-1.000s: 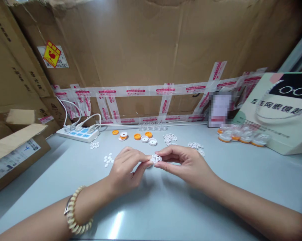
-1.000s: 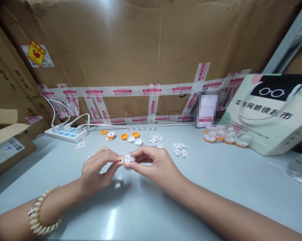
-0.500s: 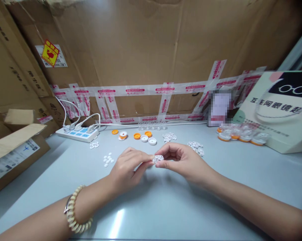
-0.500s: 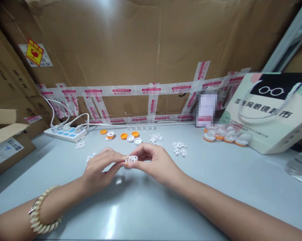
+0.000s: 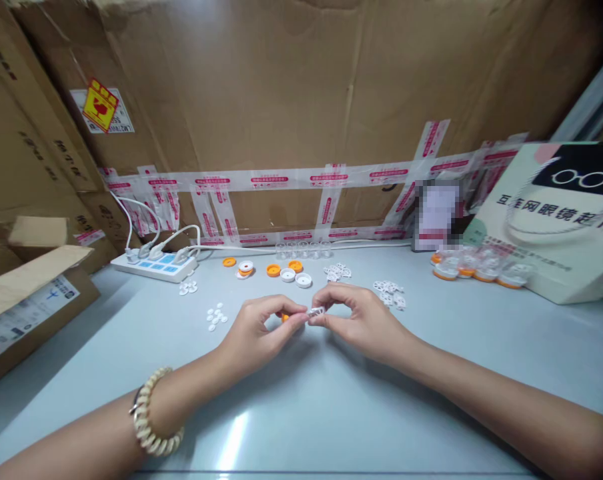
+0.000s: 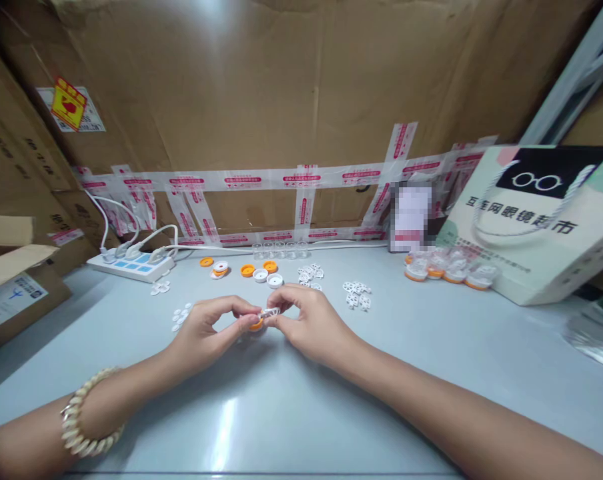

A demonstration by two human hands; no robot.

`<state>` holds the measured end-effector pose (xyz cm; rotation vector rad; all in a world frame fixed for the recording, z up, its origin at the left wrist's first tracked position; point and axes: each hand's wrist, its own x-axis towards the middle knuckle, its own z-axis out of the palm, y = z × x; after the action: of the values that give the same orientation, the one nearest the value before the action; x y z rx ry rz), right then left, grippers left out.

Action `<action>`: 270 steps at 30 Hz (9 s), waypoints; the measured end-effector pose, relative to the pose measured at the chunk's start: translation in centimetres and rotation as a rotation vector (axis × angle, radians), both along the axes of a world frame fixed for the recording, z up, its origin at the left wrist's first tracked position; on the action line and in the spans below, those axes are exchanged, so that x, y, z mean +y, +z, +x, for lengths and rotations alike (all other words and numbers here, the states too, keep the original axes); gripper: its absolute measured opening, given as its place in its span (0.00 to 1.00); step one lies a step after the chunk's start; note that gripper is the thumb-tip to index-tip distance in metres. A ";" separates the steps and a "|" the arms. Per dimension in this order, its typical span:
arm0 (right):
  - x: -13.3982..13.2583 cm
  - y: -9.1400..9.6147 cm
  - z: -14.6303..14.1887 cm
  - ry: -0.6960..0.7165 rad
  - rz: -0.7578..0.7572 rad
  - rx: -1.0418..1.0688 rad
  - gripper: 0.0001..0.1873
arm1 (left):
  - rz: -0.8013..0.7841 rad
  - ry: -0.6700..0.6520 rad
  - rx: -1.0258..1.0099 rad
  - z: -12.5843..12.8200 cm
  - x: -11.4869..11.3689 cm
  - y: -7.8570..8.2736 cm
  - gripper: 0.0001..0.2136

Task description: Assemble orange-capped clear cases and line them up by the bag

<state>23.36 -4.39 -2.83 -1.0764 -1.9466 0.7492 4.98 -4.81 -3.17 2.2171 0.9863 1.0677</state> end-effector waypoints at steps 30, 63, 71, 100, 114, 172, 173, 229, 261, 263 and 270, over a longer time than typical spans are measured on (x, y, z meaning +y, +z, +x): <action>6.8 -2.0 5.8 -0.181 -0.107 -0.537 0.08 | -0.111 0.151 -0.053 -0.5 1.1 0.0 0.06; 0.4 0.2 0.0 -0.031 -0.176 0.307 0.12 | 0.018 0.036 0.121 -0.5 0.8 0.0 0.06; 0.4 -0.8 -0.2 0.002 -0.118 0.243 0.11 | 0.245 0.036 0.146 -0.5 0.4 -0.1 0.05; 0.3 -0.2 -0.3 0.092 -0.634 0.454 0.12 | 0.726 0.015 0.402 -0.7 0.6 -0.5 0.08; -0.4 -0.5 -0.5 0.130 -0.050 0.169 0.15 | -0.105 0.009 0.031 0.1 0.2 0.0 0.06; 3.0 -3.1 -1.5 0.009 -0.105 0.084 0.03 | -0.300 -0.002 0.029 0.0 3.9 -3.3 0.18; 3.1 -3.2 -1.5 0.016 -0.105 0.091 0.03 | -0.302 -0.003 0.025 0.0 3.9 -3.3 0.19; 4.5 0.1 -0.6 0.235 -0.093 -0.018 0.12 | -0.247 0.012 0.147 -0.9 4.3 -3.0 0.10; 3.6 0.8 -1.1 0.187 -0.218 0.415 0.11 | -0.657 -0.083 -0.527 -0.2 2.7 -0.6 0.12; 2.8 1.5 -1.3 0.167 -0.171 0.461 0.10 | -0.637 -0.083 -0.567 -0.1 1.9 0.1 0.11; 1.6 2.4 -1.4 0.170 -0.079 0.479 0.08 | -0.588 -0.143 -0.550 -0.3 0.9 1.0 0.08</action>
<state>21.93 -2.84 -0.45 -0.6968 -1.6157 1.0747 4.71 -3.95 -2.21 1.3930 0.7514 1.0656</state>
